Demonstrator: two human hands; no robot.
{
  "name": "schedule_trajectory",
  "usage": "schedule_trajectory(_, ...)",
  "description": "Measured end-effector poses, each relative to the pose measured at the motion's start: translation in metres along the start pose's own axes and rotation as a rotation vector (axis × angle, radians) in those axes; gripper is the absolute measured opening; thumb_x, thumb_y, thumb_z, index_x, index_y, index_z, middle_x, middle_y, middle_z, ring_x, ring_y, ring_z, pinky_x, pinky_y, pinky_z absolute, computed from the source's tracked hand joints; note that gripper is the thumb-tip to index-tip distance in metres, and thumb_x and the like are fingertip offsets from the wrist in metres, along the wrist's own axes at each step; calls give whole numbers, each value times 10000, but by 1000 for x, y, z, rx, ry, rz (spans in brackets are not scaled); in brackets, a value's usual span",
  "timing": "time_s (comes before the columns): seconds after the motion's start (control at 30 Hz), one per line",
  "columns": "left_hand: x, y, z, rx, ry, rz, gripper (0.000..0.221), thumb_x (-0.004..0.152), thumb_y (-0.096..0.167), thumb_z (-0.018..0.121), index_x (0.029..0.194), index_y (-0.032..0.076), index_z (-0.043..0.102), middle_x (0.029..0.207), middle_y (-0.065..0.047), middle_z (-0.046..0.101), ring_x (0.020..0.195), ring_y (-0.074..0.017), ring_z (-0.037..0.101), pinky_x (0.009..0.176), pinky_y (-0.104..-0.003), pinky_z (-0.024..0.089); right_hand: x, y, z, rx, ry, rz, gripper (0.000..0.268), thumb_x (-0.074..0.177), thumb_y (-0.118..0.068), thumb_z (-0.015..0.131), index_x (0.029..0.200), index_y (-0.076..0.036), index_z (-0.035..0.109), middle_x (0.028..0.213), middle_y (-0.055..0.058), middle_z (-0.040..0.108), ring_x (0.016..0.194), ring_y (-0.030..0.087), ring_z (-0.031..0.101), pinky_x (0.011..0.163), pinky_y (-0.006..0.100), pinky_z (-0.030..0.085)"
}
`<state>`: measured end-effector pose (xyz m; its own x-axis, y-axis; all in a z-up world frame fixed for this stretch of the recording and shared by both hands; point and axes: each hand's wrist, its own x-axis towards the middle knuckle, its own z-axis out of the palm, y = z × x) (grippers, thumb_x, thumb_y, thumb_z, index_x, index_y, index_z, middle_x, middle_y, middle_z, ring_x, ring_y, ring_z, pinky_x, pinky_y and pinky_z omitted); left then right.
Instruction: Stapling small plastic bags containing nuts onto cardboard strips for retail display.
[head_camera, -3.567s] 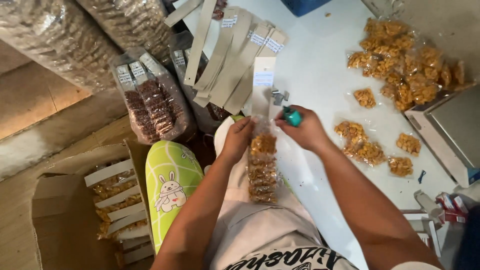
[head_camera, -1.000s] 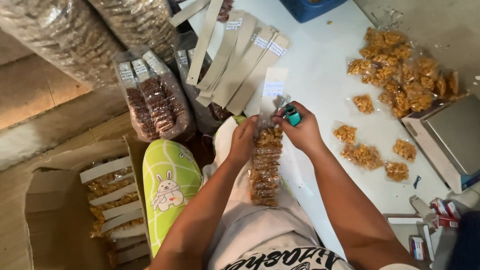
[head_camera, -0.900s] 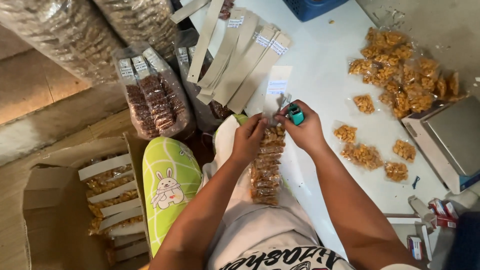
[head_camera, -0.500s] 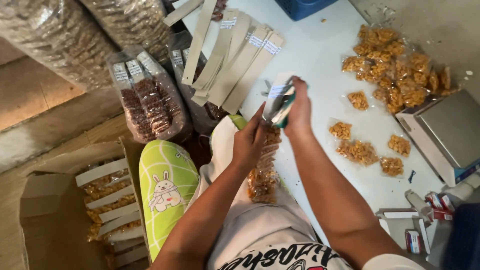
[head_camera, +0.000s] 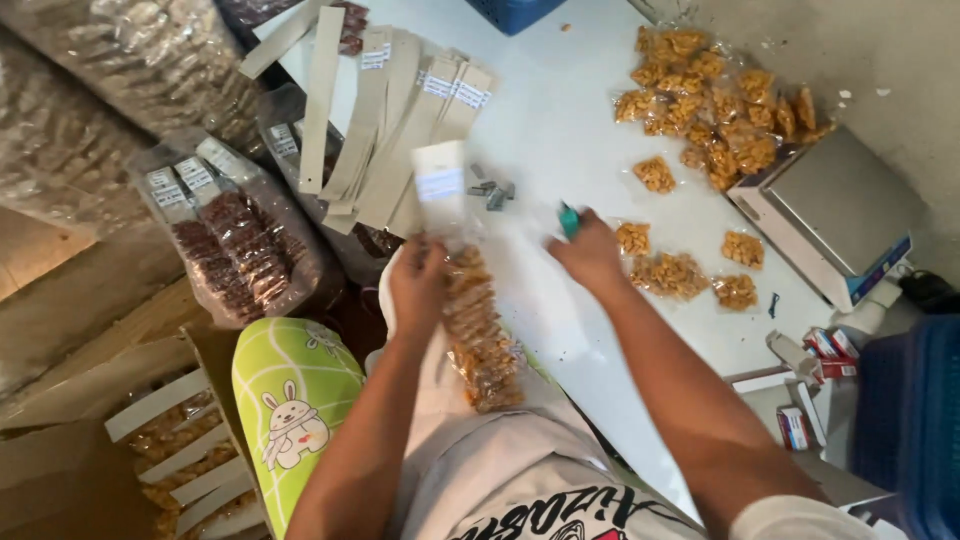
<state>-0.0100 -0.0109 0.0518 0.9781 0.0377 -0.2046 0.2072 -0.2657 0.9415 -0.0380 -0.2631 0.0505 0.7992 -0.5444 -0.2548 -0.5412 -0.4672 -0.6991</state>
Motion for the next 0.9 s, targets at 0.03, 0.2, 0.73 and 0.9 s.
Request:
schedule_trajectory(0.03, 0, 11, -9, -18, 32, -81, 212, 893, 478, 685, 1040, 328, 719, 697, 57, 725, 662, -147, 717, 659, -383, 573, -8, 13, -21, -457, -49, 22, 584, 756, -269, 735, 1283, -40, 631, 1254, 235, 669, 1077, 430, 709, 884, 578, 553)
schedule_trajectory(0.2, 11, 11, -8, 13, -99, -64, 577, 925, 619, 623, 1280, 166, 661, 1189, -103, 732, 1195, -295, 656, 996, -496, 504, 9, 114, -47, -1008, 76, -57, 511, 891, -333, 622, 1366, -147, 610, 1347, 132, 589, 994, 376, 751, 908, 513, 506)
schedule_trajectory(0.73, 30, -22, -3, -317, -67, -83, 463, 950, 448, 706, 1225, 75, 694, 1055, -56, 716, 985, -156, 641, 771, -347, 575, -3, 10, -1, -93, -329, -250, 311, 754, -246, 792, 1029, -105, 753, 895, 122, 785, 664, 250, 722, 744, 401, 555)
schedule_trajectory(0.9, 5, 7, -19, -467, 27, -83, 286, 962, 328, 725, 1021, 49, 717, 937, -46, 662, 920, -162, 561, 802, -357, 511, -36, -28, 22, -350, -412, -321, 707, 811, -221, 796, 1457, -170, 512, 1452, 140, 549, 1266, 434, 589, 1078, 567, 472)
